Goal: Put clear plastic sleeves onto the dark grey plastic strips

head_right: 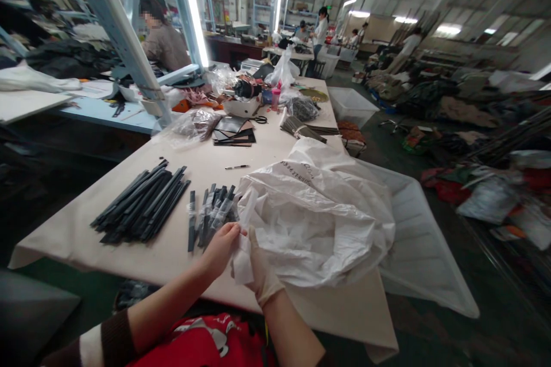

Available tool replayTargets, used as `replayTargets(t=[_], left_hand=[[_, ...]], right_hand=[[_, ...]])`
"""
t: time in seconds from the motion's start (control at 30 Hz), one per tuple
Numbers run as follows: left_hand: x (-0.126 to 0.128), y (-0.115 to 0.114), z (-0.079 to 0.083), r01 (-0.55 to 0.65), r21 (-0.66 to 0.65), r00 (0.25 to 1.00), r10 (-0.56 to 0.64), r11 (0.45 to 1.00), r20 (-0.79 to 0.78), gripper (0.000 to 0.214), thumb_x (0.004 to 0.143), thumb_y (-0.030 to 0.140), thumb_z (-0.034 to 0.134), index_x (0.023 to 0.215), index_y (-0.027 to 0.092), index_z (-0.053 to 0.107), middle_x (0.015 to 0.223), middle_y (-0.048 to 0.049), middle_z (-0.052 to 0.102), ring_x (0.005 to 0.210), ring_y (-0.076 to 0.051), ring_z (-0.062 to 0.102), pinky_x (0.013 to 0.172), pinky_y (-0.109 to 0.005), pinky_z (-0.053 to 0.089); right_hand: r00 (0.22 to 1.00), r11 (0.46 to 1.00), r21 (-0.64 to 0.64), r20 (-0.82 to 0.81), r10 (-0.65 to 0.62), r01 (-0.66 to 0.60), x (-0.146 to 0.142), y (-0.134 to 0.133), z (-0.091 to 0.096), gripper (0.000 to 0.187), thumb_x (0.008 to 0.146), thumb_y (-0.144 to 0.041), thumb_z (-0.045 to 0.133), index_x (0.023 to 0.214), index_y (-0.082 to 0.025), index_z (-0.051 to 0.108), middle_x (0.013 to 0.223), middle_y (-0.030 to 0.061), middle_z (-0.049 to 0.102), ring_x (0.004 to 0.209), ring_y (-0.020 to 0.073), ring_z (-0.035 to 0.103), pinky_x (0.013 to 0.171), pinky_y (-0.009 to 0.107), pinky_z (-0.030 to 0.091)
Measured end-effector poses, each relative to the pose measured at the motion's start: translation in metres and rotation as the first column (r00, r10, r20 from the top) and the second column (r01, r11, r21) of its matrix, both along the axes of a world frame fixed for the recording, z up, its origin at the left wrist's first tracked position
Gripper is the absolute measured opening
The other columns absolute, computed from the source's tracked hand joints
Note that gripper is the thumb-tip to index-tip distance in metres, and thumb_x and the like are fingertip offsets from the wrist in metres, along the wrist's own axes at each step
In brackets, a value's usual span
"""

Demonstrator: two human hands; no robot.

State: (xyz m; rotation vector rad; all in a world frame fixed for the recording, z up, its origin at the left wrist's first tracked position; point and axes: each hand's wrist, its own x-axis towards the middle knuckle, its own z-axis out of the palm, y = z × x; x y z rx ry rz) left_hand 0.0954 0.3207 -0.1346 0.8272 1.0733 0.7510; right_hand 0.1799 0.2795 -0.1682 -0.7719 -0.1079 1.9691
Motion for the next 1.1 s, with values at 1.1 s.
replayTargets(t=[1.1], left_hand=[[0.03, -0.088, -0.018, 0.184, 0.124, 0.97, -0.159, 0.975, -0.183, 0.025, 0.071, 0.042, 0.055, 0.079, 0.018, 0.056, 0.066, 0.0023, 0.056, 0.058, -0.012, 0.052, 0.053, -0.022, 0.04]], right_hand=[[0.911, 0.948, 0.016, 0.275, -0.308, 0.316, 0.009, -0.109, -0.016, 0.042, 0.066, -0.046, 0.073, 0.091, -0.016, 0.059, 0.058, -0.0042, 0.052, 0.045, 0.0071, 0.045, 0.046, 0.021, 0.037]])
